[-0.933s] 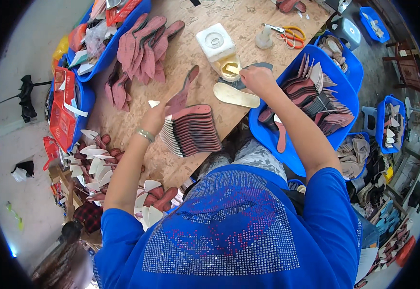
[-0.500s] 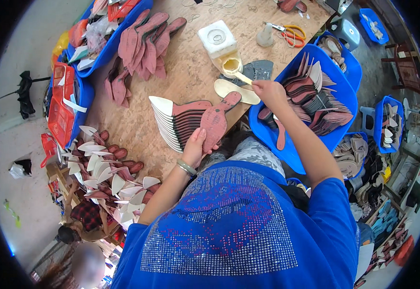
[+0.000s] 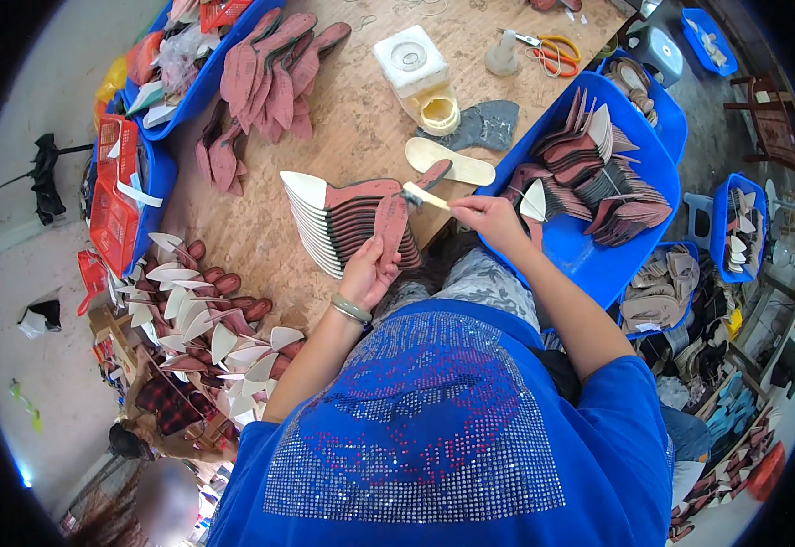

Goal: The person repeatedly applies a yellowish substance from a small container onto the sole of a pink slipper using a wooden stick. They hold the slipper in their left hand and use the stick in their right hand to spread the substance across the sole surface.

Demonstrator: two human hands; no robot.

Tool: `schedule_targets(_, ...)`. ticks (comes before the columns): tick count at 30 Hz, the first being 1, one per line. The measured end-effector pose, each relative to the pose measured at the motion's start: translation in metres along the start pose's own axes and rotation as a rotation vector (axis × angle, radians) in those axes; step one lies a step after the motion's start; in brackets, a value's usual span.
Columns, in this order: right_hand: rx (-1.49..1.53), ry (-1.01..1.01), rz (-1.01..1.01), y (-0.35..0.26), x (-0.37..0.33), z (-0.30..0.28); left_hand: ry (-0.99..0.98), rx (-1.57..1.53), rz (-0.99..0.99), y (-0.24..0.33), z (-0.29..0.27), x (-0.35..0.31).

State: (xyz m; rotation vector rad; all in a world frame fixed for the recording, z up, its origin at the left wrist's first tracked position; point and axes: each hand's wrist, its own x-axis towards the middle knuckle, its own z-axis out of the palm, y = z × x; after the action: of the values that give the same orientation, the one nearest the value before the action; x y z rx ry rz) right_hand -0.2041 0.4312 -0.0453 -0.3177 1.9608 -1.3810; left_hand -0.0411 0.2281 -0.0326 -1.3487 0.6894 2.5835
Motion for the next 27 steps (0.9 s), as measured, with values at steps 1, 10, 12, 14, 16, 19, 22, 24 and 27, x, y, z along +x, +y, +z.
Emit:
schedule_targets(1, -0.057, 0.044, -0.018, 0.008, 0.005, 0.001, -0.001, -0.041, -0.005, -0.001, -0.004, 0.002)
schedule_targets(10, -0.341, 0.307, 0.027, 0.034, 0.022, -0.013, -0.024, 0.336, 0.125, 0.023, 0.002, 0.0)
schedule_targets(12, -0.382, 0.3, -0.02, 0.036, 0.032, -0.014, -0.047, 0.576, 0.162, 0.035, 0.008, -0.001)
schedule_targets(14, -0.438, 0.29, -0.058, 0.03, 0.043, -0.011, -0.019, 0.782, 0.202, 0.044, 0.012, -0.003)
schedule_targets(16, -0.512, 0.276, -0.093, 0.021, 0.053, -0.006, -0.003, 0.9, 0.296, 0.045, 0.011, -0.001)
schedule_targets(19, -0.515, 0.158, -0.147, -0.004, 0.048, 0.0, 0.011, 0.957, 0.463, 0.039, 0.005, 0.008)
schedule_targets(22, -0.428, 0.04, -0.117, -0.042, 0.028, -0.002, 0.045, 1.034, 0.505, 0.037, 0.006, 0.009)
schedule_targets(24, -0.403, -0.02, -0.144, -0.069, 0.012, 0.002, 0.073, 1.063, 0.511, 0.036, 0.012, 0.004)
schedule_targets(27, -0.342, -0.024, -0.304, -0.058, 0.01, 0.016, 0.097, 1.18, 0.524, 0.037, 0.024, -0.005)
